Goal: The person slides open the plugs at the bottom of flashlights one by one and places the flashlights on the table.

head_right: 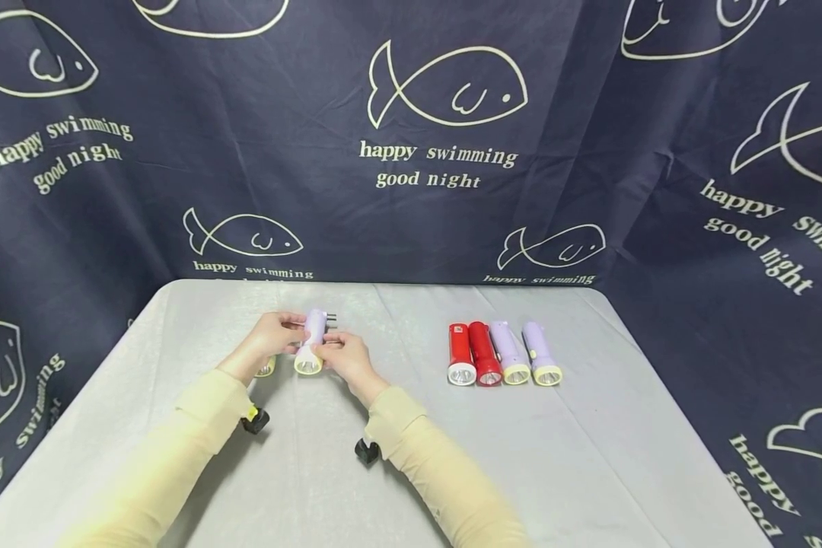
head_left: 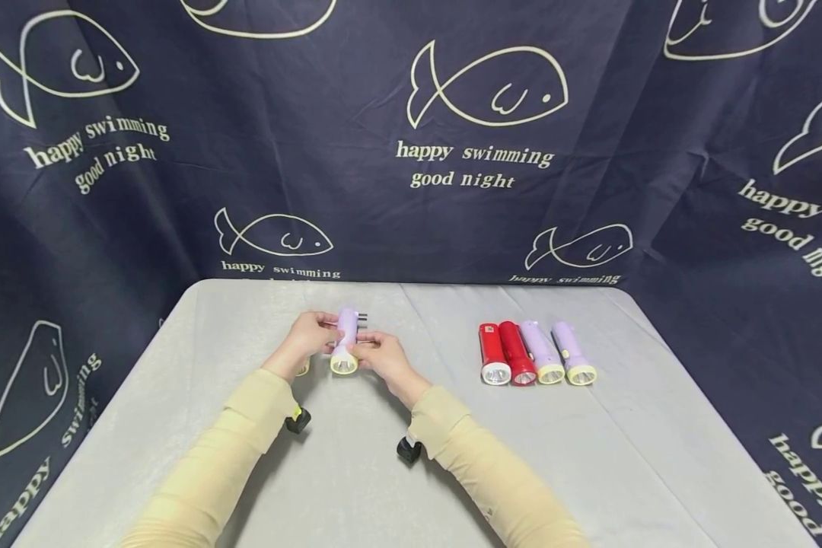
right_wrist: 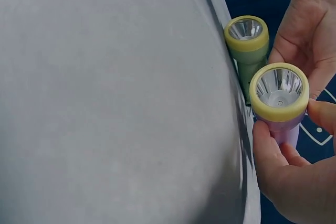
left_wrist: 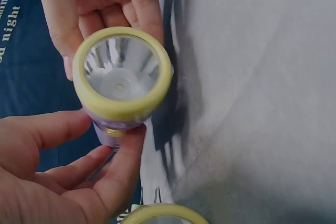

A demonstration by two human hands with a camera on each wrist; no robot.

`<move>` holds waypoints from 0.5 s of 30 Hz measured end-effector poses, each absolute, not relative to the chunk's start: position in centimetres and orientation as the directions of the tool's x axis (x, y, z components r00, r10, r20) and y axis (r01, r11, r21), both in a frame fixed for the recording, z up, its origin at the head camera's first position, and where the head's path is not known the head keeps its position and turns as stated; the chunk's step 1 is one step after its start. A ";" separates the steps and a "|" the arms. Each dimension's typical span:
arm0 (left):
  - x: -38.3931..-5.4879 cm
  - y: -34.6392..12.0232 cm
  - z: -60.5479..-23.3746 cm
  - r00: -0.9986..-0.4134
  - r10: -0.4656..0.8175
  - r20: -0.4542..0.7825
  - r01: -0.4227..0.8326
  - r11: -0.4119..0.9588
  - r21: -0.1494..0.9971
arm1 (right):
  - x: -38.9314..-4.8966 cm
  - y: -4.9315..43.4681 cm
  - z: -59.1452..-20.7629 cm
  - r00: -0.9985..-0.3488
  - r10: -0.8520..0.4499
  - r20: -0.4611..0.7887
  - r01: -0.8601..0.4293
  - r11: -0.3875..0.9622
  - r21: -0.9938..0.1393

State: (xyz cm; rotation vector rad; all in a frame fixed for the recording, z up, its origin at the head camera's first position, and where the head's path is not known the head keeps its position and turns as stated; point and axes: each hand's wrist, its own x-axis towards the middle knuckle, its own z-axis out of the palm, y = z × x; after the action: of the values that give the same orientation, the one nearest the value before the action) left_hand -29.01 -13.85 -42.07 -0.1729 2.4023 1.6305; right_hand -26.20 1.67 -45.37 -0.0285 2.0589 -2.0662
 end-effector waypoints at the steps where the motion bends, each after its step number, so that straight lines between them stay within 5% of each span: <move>1: -29.0 -13.8 -42.1 -0.965 0.029 -0.262 -0.232 0.378 0.896 | -26.2 1.6 -45.4 -0.974 -0.170 -0.148 0.149 0.011 -0.989; 15: -28.7 -13.5 -42.6 -0.969 -0.015 -0.245 -0.224 0.460 0.859 | -26.0 1.5 -45.0 -0.963 -0.205 -0.174 0.164 0.067 -0.984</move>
State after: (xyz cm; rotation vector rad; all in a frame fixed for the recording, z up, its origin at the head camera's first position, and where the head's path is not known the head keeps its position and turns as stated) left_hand -28.75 -13.48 -42.64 -0.2082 2.5054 1.5206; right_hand -25.96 1.51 -45.00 -0.0417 2.0797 -1.9782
